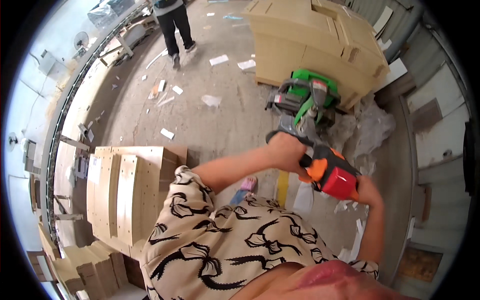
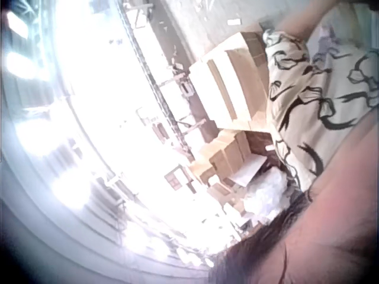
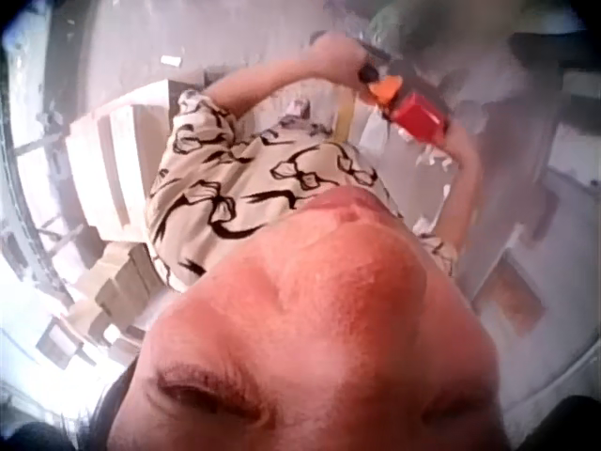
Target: The person operates a motorized pallet jack by its handle to maneuver the machine through a warehouse floor cluttered with cardboard boxes and debris.
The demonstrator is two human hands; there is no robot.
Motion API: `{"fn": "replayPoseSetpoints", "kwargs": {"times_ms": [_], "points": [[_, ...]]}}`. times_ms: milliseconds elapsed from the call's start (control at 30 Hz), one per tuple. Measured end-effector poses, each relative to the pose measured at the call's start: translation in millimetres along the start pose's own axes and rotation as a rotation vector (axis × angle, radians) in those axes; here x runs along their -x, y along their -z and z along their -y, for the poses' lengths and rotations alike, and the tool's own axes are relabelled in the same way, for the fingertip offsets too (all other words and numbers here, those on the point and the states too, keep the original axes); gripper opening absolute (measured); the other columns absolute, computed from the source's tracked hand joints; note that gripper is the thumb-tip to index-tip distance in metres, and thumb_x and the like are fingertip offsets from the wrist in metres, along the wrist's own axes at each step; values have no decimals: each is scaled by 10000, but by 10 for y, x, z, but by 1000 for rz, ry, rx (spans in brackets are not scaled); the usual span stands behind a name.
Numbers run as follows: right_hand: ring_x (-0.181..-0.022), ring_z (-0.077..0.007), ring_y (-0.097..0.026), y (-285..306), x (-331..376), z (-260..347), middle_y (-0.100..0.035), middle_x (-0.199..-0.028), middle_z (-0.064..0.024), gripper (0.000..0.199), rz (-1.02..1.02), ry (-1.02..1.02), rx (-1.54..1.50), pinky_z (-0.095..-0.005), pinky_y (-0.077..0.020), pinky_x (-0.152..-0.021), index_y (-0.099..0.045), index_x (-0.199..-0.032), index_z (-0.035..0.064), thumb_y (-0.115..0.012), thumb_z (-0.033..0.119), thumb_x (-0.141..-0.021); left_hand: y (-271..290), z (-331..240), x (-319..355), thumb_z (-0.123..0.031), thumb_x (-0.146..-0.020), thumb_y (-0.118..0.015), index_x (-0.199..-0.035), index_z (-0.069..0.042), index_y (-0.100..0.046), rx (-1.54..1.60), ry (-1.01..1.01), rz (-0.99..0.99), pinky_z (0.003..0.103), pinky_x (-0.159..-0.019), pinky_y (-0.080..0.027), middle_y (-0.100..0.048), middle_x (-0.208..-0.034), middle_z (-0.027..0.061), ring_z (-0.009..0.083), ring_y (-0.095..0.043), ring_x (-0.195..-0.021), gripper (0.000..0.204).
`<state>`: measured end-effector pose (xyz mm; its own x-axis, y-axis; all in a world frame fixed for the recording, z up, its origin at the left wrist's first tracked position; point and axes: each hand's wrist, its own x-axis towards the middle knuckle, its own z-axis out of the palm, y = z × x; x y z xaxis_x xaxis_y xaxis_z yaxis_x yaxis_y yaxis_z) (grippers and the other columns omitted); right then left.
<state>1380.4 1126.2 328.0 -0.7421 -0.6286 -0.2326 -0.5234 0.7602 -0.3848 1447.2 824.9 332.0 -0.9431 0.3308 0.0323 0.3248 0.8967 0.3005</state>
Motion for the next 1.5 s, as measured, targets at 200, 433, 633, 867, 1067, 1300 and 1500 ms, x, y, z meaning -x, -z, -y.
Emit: {"fn": "replayPoseSetpoints", "kwargs": {"times_ms": [200, 433, 633, 867, 1067, 1300, 1500], "points": [[-652, -302, -612, -288, 635, 233, -623, -685, -130, 574, -16, 38, 21, -373, -479, -606, -626, -754, 28, -792, 514, -498, -339, -394, 534, -545, -564, -688, -635, -66, -581, -65, 57, -9, 382, -510, -451, -558, -552, 112, 307, -579, -557, 496], [-661, -249, -592, -387, 1418, 473, -612, -720, -102, 493, 30, 74, -207, -323, -469, -626, -591, -764, 26, -814, 391, -519, -196, -854, 1223, -632, -624, -637, -612, -67, -532, 20, 8, 17, 386, -462, -412, -505, -508, 105, 324, -539, -502, 575], [-583, -158, -546, -121, 1635, 676, -565, -655, -87, 279, -41, 104, -412, -310, -449, -565, -590, -870, -6, -617, 251, -764, 271, -667, 1421, -605, -798, -473, -678, -68, -527, 27, -226, -140, 413, -467, -409, -503, -524, 117, 342, -526, -516, 552], [-476, -124, -494, -28, 1482, 2022, -511, -575, -54, 524, 101, -161, -574, -263, -429, -461, -528, -862, -35, -282, 420, -949, 998, 148, 1479, -533, -879, -386, -616, -74, -581, 111, -282, -40, 409, -497, -425, -520, -541, 144, 338, -538, -544, 564], [-494, -111, -487, -270, 1229, 2840, -488, -572, -32, 521, -10, -317, -638, -265, -416, -481, -543, -910, -38, -263, 398, -963, 1547, 696, 1555, -510, -891, -391, -662, -62, -623, 216, -209, 186, 378, -520, -420, -535, -573, 153, 332, -526, -559, 554], [-570, -209, -443, -664, 771, 3466, -474, -568, -152, 588, -78, -344, -868, -365, -403, -576, -510, -699, -59, -318, 440, -942, 1757, 1364, 1461, -528, -781, -558, -726, -70, -672, 224, -51, 293, 308, -528, -432, -564, -560, 104, 226, -540, -529, 474], [-544, -371, -566, -777, 527, 3612, -520, -513, -217, 557, -143, -274, -775, -409, -430, -539, -565, -672, -49, -331, 376, -947, 1555, 1698, 1434, -447, -799, -583, -684, -33, -617, 200, -180, 134, 333, -502, -400, -499, -535, 127, 249, -501, -503, 431]]}}
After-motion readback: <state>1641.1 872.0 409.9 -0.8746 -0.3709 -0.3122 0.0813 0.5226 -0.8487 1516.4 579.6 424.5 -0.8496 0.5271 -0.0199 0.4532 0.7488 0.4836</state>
